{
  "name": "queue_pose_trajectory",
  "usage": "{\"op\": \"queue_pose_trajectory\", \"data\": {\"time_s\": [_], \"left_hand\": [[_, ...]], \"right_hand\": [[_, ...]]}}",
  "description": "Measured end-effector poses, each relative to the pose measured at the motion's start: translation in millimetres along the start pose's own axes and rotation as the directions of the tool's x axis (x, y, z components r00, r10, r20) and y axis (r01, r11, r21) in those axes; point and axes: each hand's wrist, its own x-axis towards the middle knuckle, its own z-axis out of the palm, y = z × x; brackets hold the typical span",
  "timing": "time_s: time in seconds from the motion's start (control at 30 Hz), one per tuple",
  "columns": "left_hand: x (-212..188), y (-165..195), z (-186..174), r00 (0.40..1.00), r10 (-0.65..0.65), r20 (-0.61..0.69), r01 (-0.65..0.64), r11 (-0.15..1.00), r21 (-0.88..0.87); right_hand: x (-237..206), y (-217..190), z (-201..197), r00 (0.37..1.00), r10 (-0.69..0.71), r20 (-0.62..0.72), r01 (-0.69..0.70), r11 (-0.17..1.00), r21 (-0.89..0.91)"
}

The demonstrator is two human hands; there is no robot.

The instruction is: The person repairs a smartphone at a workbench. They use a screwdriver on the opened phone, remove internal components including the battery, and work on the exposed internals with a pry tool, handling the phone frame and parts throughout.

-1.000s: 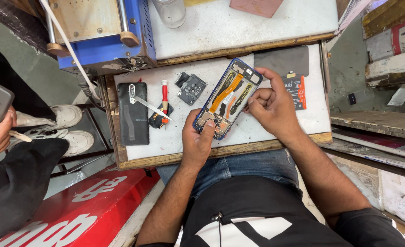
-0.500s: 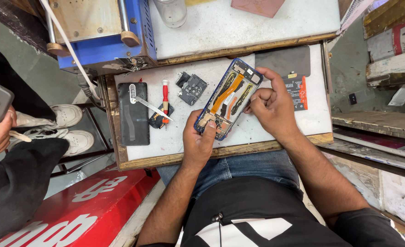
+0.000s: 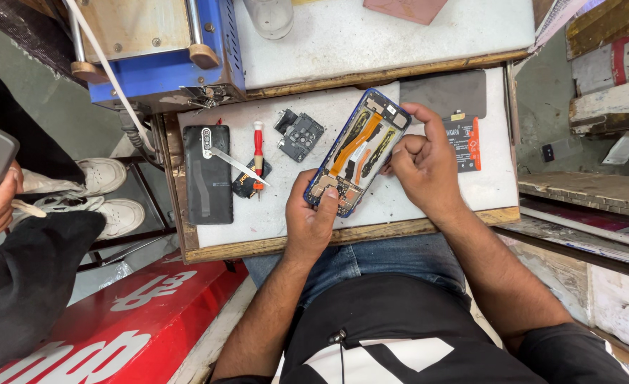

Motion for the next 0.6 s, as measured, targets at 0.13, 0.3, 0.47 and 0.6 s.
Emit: {"op": "queue_pose_trajectory", "data": {"time_s": [0.13,0.3,0.47,0.6], "left_hand": [[-0.5,1.6,-2.2,0.998,-0.058,-0.034,0.057,0.998,-0.036],[0.1,1.4,-1.5,1.0,-0.03,-0.011,0.029,0.999,-0.033],[-1.0,1.1,0.1,1.0,0.027,0.012,-0.027,0.998,0.048],[0.3,4.1,-0.9,1.0,-0.014,-0.018,0.013,0.999,-0.049]], "right_hand": [[-1.1,-0.6,1.0,0.999,-0.025,0.038,0.022,0.998,0.062],[-2.4,3.0,0.7,0.996,-0.082,0.048,0.08,0.996,0.038],[0.2,8.6,1.6,0.998,0.022,-0.06,-0.017,0.997,0.077],[0.9,6.0,2.4,1.0,-0.004,0.0,0.004,0.975,0.222]]}}
